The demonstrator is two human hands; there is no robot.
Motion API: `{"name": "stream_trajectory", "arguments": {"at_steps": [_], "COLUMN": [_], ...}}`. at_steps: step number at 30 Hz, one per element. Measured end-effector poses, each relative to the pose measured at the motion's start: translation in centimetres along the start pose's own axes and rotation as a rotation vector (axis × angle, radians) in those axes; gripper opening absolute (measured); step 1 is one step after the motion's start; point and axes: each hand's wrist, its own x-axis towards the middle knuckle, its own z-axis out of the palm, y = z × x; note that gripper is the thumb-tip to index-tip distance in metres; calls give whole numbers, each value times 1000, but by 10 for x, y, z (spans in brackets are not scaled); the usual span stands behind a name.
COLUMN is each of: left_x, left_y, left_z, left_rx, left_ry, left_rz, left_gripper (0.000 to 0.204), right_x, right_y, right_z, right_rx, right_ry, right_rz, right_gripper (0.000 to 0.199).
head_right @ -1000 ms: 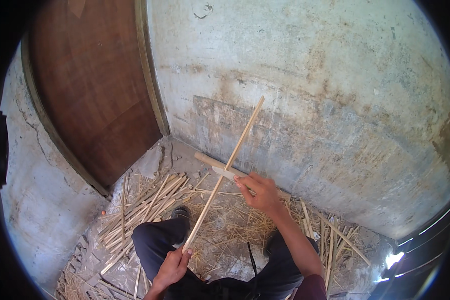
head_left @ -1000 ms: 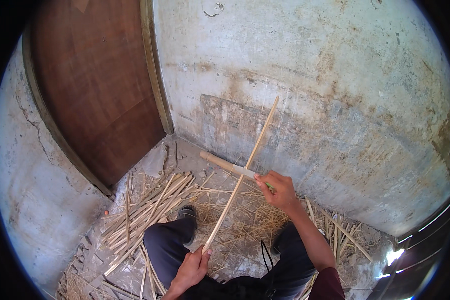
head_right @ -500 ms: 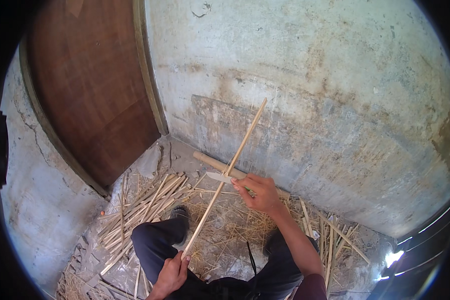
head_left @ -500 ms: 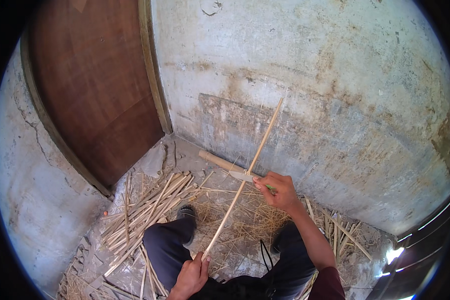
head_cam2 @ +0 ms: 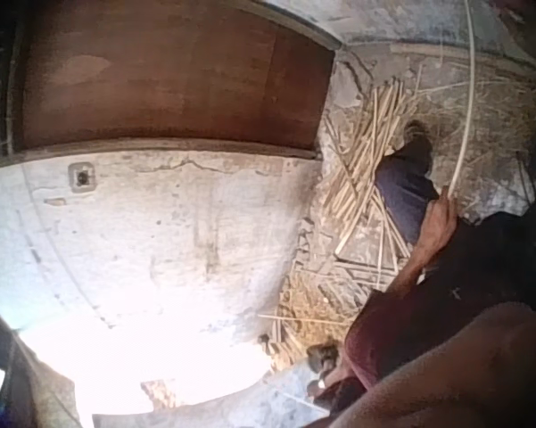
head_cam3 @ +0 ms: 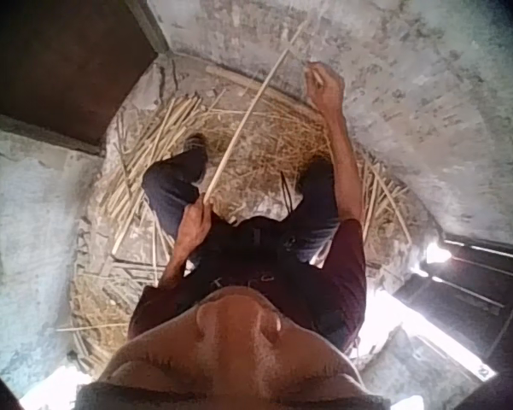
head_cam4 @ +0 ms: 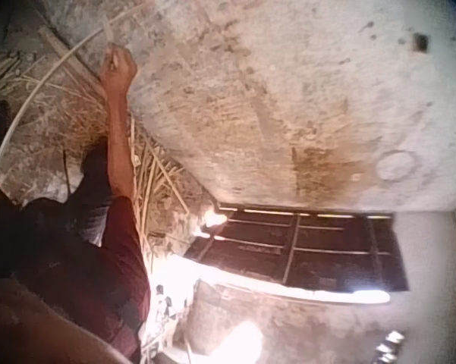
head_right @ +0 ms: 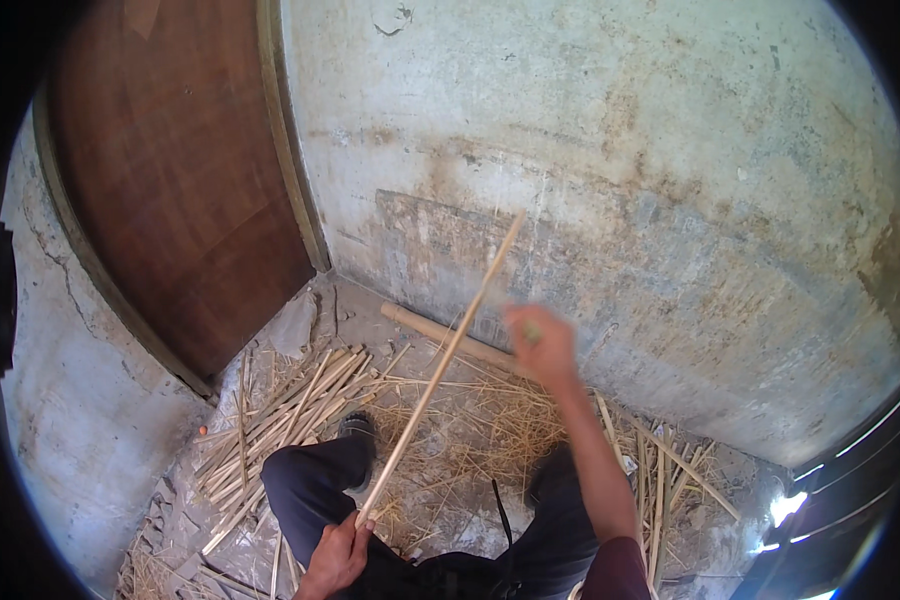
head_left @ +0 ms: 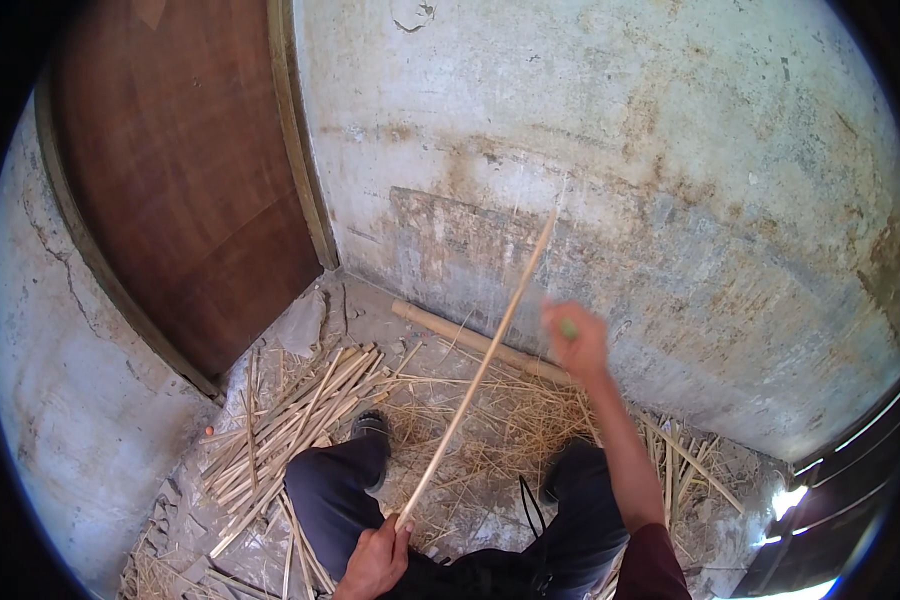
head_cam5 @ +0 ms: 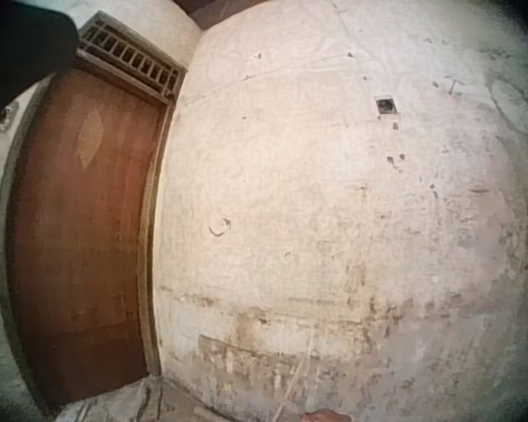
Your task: The person shaves a long bamboo strip using a knife, holding the strip with their left hand and moving the knife along its length with their right hand to smooth the surface.
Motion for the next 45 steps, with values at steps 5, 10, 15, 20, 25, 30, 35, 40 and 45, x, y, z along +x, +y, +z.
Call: {"name": "stream_trajectory", "arguments": {"at_steps": [5,10,15,20,25,30,35,40,45], "left_x": [-17,8,35,62,79,86,88,92,91], "left_y": [-36,-19,-20,12,28,26,25,24,32], "left_z": [6,-16,-13,-14,-11,-4,-7,-1,-2], "left_rx": [-29,-74,-208,-201,-305,-384,-414,-472,-515], "left_ry": [51,20,72,113,121,119,5,-2,-31], "left_rz": [50,-17,42,52,99,201,214,246,239], "left_gripper": [35,29,34,34,32,26,24,27,29], "right_x": [8,-8,-15,-33,-53,-60,-64,-63,-62], "right_y": [70,47,9,-44,-86,-115,-112,-118,-117], "right_z": [-59,-38,-18,14,33,33,32,31,31], "right_rx": [-2,23,79,219,184,100,150,205,205], "right_ry": [154,140,-3,-58,-264,-395,-372,-348,-358], "right_rz": [325,454,360,101,-254,-477,-468,-500,-506], "right_gripper": [11,12,17,21,26,35,39,39,36]}}
